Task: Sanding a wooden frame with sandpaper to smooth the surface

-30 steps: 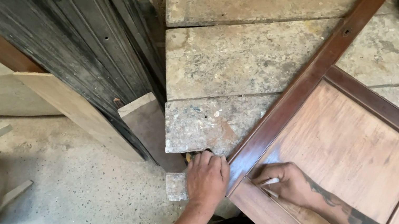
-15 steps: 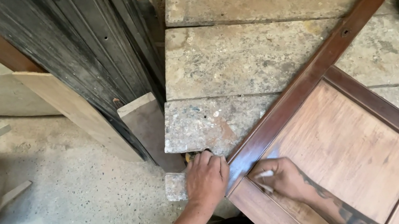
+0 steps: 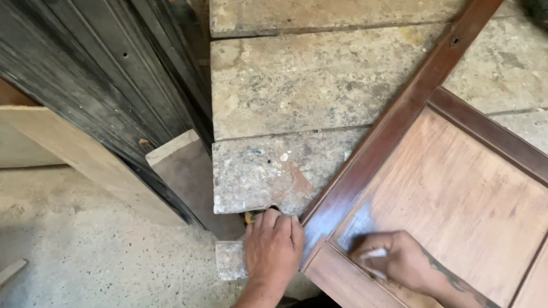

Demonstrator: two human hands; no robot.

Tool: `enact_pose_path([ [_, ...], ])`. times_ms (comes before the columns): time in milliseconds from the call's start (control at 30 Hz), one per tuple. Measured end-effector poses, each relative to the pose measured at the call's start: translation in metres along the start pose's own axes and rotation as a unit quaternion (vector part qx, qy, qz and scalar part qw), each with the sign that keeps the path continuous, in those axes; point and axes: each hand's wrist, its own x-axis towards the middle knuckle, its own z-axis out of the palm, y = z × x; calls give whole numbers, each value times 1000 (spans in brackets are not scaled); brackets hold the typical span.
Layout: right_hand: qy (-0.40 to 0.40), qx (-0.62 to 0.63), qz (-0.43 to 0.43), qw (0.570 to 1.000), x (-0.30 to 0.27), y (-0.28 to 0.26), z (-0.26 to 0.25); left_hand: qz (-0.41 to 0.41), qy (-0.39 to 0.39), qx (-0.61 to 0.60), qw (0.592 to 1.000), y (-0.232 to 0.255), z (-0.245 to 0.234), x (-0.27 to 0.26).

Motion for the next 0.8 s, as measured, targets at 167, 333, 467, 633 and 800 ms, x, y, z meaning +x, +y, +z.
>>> enact_pose_path([
  [167, 28, -126, -57, 990, 19, -39, 23, 14, -13, 9, 1000, 4, -8, 4],
  [333, 0, -129, -110, 985, -16, 9, -16, 10, 22, 6, 1000, 2, -2, 6],
  [467, 12, -190, -132, 973, 3, -19, 5, 14, 28, 8, 999, -1, 2, 1],
  [633, 46, -153, -113, 981, 6, -35, 17, 12, 5, 4, 1000, -4, 2, 0],
  [800, 140, -249, 4, 958, -49, -6, -11, 3, 32, -10, 999, -1, 1, -2],
])
